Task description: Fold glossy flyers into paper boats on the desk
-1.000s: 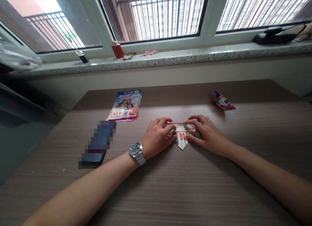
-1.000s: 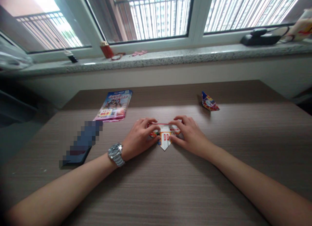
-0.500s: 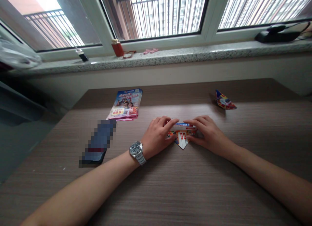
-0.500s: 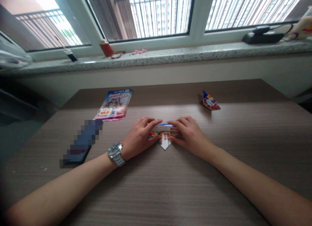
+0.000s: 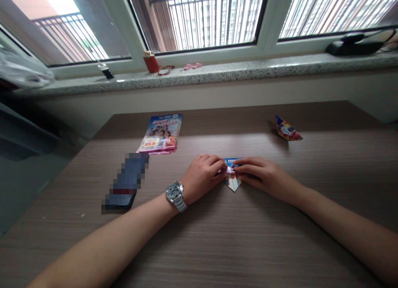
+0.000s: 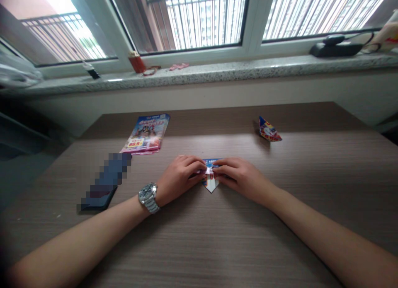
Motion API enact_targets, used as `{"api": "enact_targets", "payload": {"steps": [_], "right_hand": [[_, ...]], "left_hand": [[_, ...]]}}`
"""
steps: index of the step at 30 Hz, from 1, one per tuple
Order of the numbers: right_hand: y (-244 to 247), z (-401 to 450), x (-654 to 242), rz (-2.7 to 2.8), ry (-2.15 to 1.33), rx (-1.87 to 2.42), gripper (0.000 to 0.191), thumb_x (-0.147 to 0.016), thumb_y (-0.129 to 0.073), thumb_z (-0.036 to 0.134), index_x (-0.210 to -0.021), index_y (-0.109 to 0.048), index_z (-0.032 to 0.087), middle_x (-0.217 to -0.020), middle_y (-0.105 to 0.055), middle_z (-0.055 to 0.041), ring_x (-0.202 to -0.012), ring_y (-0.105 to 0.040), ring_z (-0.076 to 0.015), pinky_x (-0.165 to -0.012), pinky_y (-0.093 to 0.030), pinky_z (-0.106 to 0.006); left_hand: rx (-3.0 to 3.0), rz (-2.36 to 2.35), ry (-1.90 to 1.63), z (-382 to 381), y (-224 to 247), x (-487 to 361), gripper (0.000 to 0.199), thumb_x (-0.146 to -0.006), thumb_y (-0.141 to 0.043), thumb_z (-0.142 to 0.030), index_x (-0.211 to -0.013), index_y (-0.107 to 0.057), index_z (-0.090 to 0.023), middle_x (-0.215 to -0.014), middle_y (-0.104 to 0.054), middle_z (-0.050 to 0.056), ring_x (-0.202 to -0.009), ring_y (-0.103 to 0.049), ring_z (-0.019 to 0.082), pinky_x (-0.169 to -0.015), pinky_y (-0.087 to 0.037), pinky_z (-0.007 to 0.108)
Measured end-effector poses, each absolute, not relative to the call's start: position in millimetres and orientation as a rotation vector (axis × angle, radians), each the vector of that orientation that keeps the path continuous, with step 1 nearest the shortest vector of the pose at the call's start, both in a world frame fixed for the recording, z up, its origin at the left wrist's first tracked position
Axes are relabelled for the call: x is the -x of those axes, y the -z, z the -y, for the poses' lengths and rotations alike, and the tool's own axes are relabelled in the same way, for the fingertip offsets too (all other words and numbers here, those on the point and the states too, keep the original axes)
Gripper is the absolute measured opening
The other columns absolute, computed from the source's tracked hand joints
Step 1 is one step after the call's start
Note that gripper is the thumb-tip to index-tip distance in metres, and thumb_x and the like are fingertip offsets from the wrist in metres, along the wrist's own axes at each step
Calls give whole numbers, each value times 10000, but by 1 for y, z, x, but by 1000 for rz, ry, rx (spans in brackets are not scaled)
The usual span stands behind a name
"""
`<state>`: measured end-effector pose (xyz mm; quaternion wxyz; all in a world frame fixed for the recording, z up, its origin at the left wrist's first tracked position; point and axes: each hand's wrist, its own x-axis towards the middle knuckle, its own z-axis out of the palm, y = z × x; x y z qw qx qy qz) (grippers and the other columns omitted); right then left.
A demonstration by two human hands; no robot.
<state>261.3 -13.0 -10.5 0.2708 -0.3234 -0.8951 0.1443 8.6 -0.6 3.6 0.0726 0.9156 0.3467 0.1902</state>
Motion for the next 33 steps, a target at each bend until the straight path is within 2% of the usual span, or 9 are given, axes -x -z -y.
{"api": "enact_targets", "payload": {"steps": [8, 15, 19, 22, 30, 33], "right_hand": [[9, 15, -265, 2425, -364, 802, 304, -962, -588, 255, -1253, -668, 290, -1279, -690, -67, -1159, -654, -240, -1017, -534, -451], [9, 17, -266, 2422, -397, 818, 297, -964, -580, 253, -1241, -676, 300, -1274, -684, -60, -1160, -652, -239, -1023, -537, -435], [5, 19, -264, 2434, -394, 869, 370, -964, -572, 251, -1331, -612, 271, -1287, -669, -98, -1154, -648, -246, -966, -565, -421], [4, 19, -263, 2456, -363, 838, 389, -958, -573, 237, -1340, -610, 297, -1323, -653, -92, -1160, -649, -253, -951, -572, -429], [11, 18, -266, 2520, -299, 841, 434, -960, -576, 248, -1393, -573, 284, -1405, -602, -105, -1284, -572, -282, -1094, -461, -520], [13, 17, -267, 2548, -290, 860, 431, -972, -558, 251, -1403, -563, 265, -1431, -578, -112, -1313, -547, -276, -1121, -430, -520]], "left_hand": [[-2706, -918, -577, 5, -5, -1, 364, -933, -620, -350, -1267, -591, -208, -1232, -633, 104, -1088, -602, 234, -974, -506, 413], [-2719, -894, -575, 6, -3, -1, 281, -960, -586, -346, -1207, -631, -221, -1263, -621, 94, -1117, -616, 216, -1106, -428, 470], [-2721, -887, -576, 6, -4, -2, 278, -965, -579, -334, -1211, -632, -217, -1262, -626, 93, -1107, -627, 209, -1120, -418, 477], [-2724, -895, -567, 7, -5, -2, 270, -964, -581, -337, -1207, -643, -238, -1268, -625, 93, -1115, -632, 209, -1132, -405, 495], [-2819, -978, -523, 7, -6, -2, 289, -993, -529, -365, -1240, -625, -249, -1311, -627, 66, -1156, -626, 216, -1140, -384, 499], [-2868, -985, -513, 7, -8, -4, 298, -999, -512, -373, -1231, -636, -233, -1303, -628, 71, -1159, -610, 232, -1089, -438, 464]]}}
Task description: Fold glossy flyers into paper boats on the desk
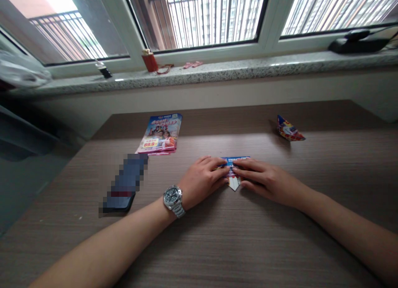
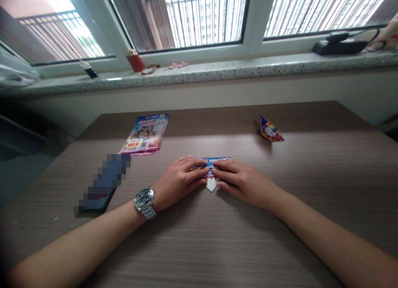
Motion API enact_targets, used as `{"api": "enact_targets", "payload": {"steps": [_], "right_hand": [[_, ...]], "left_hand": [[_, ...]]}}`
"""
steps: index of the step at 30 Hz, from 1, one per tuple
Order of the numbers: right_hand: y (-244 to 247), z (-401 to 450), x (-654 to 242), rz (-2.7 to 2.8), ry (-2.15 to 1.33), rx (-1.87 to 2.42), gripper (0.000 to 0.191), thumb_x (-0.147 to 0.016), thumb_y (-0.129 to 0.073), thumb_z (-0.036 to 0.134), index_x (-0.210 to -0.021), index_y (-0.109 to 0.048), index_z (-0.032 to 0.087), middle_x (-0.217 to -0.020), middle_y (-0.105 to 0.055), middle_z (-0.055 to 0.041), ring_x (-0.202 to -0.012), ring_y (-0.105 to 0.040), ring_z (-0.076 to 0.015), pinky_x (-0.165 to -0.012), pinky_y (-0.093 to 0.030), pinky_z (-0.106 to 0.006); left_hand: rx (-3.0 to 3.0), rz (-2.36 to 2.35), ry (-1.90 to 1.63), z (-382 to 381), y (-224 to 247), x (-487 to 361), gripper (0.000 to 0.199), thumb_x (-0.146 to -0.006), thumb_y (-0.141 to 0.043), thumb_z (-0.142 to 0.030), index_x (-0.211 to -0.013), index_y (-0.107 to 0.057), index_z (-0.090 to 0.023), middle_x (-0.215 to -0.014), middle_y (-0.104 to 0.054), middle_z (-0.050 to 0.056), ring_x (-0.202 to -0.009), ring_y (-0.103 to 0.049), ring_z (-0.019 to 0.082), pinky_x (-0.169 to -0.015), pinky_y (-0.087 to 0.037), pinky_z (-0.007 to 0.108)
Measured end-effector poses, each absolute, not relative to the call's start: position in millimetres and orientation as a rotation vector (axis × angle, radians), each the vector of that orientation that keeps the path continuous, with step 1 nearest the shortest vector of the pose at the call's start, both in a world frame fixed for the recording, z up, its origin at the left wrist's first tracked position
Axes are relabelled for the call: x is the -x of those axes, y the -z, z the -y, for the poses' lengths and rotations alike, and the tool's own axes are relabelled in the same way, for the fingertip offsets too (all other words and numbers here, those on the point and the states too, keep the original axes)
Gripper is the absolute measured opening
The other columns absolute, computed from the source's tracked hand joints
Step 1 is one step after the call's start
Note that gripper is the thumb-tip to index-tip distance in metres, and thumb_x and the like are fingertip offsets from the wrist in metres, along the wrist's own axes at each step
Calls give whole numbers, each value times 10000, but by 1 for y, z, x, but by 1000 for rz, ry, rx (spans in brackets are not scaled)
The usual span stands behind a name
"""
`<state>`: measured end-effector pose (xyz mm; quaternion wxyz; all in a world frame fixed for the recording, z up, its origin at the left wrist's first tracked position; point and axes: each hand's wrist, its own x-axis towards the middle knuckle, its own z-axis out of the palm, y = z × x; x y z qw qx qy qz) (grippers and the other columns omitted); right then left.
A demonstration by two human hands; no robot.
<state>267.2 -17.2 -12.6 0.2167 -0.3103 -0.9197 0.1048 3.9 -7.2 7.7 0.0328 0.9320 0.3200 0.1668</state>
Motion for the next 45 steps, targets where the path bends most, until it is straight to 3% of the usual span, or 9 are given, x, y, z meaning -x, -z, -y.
{"api": "enact_targets", "payload": {"steps": [4, 13, 24, 31, 45], "right_hand": [[12, 17, -268, 2559, -293, 849, 415, -965, -569, 257, -1380, -588, 253, -1430, -578, -120, -1318, -541, -281, -1127, -423, -519], [6, 20, -262, 2485, -284, 943, 469, -960, -575, 283, -1426, -531, 245, -1398, -605, -116, -1283, -568, -278, -1048, -511, -475], [12, 18, -265, 2554, -267, 962, 509, -959, -581, 316, -1454, -503, 223, -1489, -516, -129, -1370, -480, -295, -1103, -453, -494], [14, 17, -265, 2569, -265, 950, 534, -952, -592, 326, -1465, -493, 215, -1494, -509, -135, -1383, -464, -300, -1123, -427, -497], [11, 20, -262, 2586, -217, 988, 479, -976, -551, 326, -1441, -520, 218, -1488, -521, -112, -1413, -425, -281, -1131, -425, -478]], "left_hand": [[-2879, -975, -489, 8, -9, -5, 305, -1008, -491, -361, -1237, -633, -218, -1301, -624, 83, -1142, -601, 241, -996, -508, 422], [-2823, -957, -463, 9, -7, -4, 308, -1019, -471, -329, -1260, -614, -201, -1298, -626, 91, -1193, -587, 225, -1009, -530, 392], [-2790, -989, -508, 10, -6, -5, 300, -1008, -501, -345, -1253, -612, -212, -1316, -628, 73, -1176, -605, 225, -994, -543, 402], [-2757, -1030, -513, 11, -5, -5, 371, -998, -521, -343, -1342, -554, -210, -1363, -602, 79, -1204, -592, 232, -1011, -533, 405], [-2756, -1069, -492, 12, -8, -7, 331, -1005, -498, -350, -1299, -600, -234, -1348, -610, 69, -1179, -603, 229, -996, -538, 407]]}}
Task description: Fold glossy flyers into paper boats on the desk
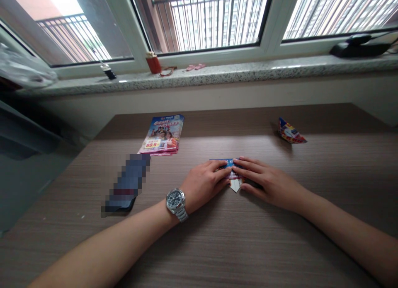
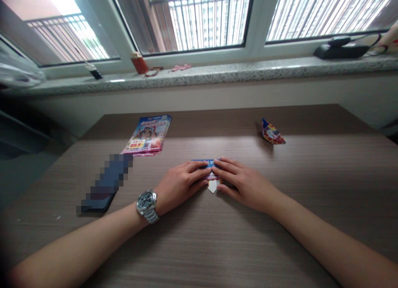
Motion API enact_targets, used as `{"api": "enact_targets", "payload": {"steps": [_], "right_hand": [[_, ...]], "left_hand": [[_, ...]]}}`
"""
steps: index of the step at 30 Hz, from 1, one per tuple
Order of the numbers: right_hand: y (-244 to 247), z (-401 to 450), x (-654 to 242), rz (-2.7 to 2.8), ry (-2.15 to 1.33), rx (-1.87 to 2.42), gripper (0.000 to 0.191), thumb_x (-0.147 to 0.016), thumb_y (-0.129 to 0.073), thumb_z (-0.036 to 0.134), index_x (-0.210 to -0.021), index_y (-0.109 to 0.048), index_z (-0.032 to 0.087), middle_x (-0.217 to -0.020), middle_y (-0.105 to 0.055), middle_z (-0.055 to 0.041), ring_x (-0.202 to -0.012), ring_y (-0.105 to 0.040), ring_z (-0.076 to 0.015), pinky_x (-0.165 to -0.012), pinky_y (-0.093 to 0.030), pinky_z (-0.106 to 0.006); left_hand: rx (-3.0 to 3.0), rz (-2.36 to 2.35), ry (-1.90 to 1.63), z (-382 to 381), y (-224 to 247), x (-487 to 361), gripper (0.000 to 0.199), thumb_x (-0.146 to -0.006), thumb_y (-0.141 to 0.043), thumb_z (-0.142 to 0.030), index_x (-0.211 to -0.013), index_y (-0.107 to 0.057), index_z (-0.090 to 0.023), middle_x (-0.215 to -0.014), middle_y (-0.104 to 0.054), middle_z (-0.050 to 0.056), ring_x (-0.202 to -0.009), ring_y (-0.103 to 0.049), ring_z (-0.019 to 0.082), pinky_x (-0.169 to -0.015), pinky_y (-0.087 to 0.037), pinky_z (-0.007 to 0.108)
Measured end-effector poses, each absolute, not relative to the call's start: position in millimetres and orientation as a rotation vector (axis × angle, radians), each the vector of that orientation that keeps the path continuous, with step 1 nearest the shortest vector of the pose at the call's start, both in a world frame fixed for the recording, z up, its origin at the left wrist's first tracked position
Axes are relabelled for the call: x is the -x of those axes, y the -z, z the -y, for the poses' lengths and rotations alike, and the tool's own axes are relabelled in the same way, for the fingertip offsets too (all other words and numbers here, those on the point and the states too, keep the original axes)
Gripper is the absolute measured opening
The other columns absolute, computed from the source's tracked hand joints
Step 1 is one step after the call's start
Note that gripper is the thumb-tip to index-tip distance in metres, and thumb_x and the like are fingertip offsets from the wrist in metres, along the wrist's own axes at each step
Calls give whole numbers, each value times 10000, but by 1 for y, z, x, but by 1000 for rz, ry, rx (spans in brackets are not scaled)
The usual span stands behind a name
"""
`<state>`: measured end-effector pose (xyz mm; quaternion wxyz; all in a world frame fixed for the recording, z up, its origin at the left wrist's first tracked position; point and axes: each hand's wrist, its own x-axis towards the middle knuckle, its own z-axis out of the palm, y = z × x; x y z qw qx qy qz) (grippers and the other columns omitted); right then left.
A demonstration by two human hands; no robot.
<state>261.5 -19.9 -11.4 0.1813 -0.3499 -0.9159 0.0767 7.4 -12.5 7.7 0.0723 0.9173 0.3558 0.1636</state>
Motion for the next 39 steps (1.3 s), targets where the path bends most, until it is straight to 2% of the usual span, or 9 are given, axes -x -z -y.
{"api": "enact_targets", "payload": {"steps": [6, 15, 20, 25, 31, 35, 39], "right_hand": [[12, 22, -260, 2601, -187, 1019, 464, -991, -520, 353, -1432, -530, 208, -1503, -498, -135, -1406, -434, -290, -1129, -423, -494], [11, 21, -263, 2621, -155, 998, 509, -981, -537, 370, -1464, -485, 217, -1515, -488, -114, -1402, -441, -279, -1136, -414, -492], [11, 20, -264, 2580, -111, 990, 467, -971, -556, 341, -1423, -534, 230, -1478, -533, -112, -1376, -476, -287, -1119, -436, -498], [10, 21, -264, 2577, -129, 1007, 474, -963, -568, 335, -1427, -536, 247, -1496, -511, -114, -1362, -491, -308, -1100, -451, -518], [9, 22, -264, 2592, -102, 1034, 446, -962, -569, 343, -1392, -577, 226, -1473, -535, -126, -1331, -522, -315, -1070, -482, -502], [8, 22, -263, 2612, -69, 1044, 452, -976, -545, 361, -1399, -567, 205, -1478, -528, -135, -1348, -506, -302, -1102, -449, -497], [7, 20, -264, 2618, -17, 1070, 440, -980, -537, 376, -1385, -584, 210, -1501, -500, -138, -1385, -459, -310, -1116, -421, -524]], "left_hand": [[-2732, -1096, -495, 15, -8, -9, 331, -1007, -495, -349, -1300, -605, -239, -1342, -611, 61, -1179, -598, 223, -998, -539, 394], [-2751, -1106, -471, 17, -9, -11, 332, -1022, -450, -356, -1281, -610, -222, -1347, -605, 67, -1180, -590, 236, -1001, -533, 415], [-2758, -1129, -463, 18, -10, -11, 320, -1015, -458, -352, -1263, -618, -226, -1317, -612, 76, -1168, -592, 232, -985, -540, 415], [-2774, -1090, -470, 18, -10, -9, 340, -1001, -487, -363, -1287, -595, -213, -1329, -598, 89, -1188, -581, 238, -1015, -525, 421], [-2779, -1088, -477, 17, -9, -8, 367, -975, -541, -368, -1294, -573, -190, -1313, -603, 105, -1171, -595, 241, -985, -548, 399], [-2779, -1089, -482, 18, -9, -8, 316, -976, -534, -371, -1209, -625, -178, -1297, -609, 109, -1159, -603, 239, -994, -541, 399], [-2793, -1059, -469, 19, -12, -7, 359, -969, -531, -422, -1208, -642, -179, -1272, -625, 106, -1146, -599, 259, -990, -527, 439]]}}
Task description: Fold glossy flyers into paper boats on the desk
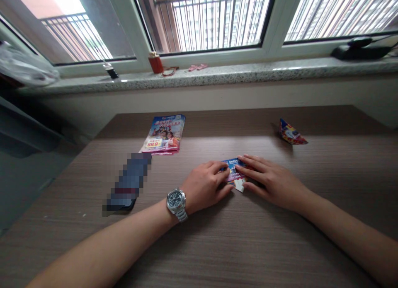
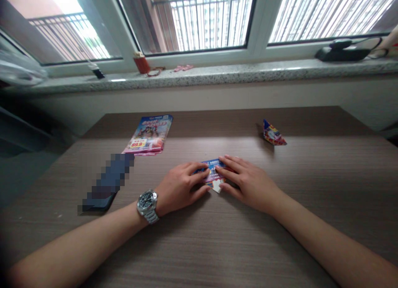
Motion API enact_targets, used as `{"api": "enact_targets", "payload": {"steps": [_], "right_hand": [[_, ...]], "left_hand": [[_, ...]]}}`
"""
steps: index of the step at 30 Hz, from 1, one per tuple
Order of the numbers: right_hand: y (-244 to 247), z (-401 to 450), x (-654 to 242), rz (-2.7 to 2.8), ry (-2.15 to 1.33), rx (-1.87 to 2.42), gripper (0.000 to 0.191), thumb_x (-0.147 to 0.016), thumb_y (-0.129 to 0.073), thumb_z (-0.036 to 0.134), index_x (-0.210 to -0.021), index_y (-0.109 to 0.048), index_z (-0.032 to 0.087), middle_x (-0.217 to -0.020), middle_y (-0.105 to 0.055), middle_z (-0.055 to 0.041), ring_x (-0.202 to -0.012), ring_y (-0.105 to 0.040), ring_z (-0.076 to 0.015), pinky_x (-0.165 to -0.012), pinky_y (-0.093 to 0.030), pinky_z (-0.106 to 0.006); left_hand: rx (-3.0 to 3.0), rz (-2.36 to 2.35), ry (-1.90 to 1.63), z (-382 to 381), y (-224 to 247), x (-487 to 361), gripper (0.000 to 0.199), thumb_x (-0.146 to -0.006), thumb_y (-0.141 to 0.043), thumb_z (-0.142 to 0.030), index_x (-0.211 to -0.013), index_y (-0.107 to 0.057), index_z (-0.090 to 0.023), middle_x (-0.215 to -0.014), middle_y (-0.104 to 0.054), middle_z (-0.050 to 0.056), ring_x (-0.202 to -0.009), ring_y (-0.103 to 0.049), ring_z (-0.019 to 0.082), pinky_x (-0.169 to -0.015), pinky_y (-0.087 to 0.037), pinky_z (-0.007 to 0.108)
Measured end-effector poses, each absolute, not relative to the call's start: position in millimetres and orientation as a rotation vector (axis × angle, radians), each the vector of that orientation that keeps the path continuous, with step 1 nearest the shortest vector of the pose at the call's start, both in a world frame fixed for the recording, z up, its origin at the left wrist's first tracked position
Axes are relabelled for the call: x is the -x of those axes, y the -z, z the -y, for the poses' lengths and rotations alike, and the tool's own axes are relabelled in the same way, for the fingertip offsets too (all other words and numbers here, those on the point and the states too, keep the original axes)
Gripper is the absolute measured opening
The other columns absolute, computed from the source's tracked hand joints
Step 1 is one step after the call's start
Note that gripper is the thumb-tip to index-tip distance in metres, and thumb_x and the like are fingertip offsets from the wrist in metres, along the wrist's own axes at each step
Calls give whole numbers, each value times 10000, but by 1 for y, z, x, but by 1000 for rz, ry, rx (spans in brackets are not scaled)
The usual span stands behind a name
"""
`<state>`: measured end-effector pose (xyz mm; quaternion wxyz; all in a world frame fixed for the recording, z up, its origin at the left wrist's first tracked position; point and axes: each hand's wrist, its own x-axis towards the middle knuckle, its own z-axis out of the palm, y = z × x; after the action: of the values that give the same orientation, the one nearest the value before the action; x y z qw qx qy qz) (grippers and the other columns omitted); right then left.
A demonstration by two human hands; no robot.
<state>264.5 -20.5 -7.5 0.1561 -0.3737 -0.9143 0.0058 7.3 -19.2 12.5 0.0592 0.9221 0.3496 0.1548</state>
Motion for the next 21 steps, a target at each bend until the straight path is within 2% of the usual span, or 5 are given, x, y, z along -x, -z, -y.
{"api": "enact_targets", "payload": {"steps": [5, 11, 16, 21], "right_hand": [[7, 17, -268, 2573, -22, 1077, 433, -958, -575, 373, -1379, -593, 270, -1541, -453, -102, -1392, -446, -329, -1105, -421, -557], [8, 16, -269, 2595, -22, 1110, 464, -964, -562, 394, -1414, -559, 282, -1577, -397, -104, -1422, -394, -349, -1108, -407, -571], [10, 15, -271, 2616, -57, 1120, 493, -993, -505, 393, -1474, -480, 285, -1585, -385, -99, -1439, -370, -325, -1127, -386, -557], [9, 14, -271, 2599, -105, 1115, 511, -999, -485, 379, -1497, -443, 273, -1585, -382, -108, -1444, -359, -317, -1138, -371, -546]], "left_hand": [[-2779, -915, -482, 18, -15, -5, 411, -956, -534, -490, -1185, -669, -176, -1314, -613, 110, -1201, -574, 270, -1054, -479, 448], [-2788, -731, -411, 14, -14, -3, 449, -999, -474, -426, -1348, -573, -161, -1415, -566, 117, -1321, -510, 255, -1147, -401, 411], [-2816, -744, -397, 15, -17, -5, 454, -1011, -443, -442, -1377, -545, -193, -1411, -571, 104, -1275, -535, 248, -1095, -425, 421], [-2850, -824, -329, 18, -18, -6, 474, -1017, -399, -496, -1408, -508, -253, -1471, -524, 56, -1251, -540, 251, -1082, -367, 469]]}}
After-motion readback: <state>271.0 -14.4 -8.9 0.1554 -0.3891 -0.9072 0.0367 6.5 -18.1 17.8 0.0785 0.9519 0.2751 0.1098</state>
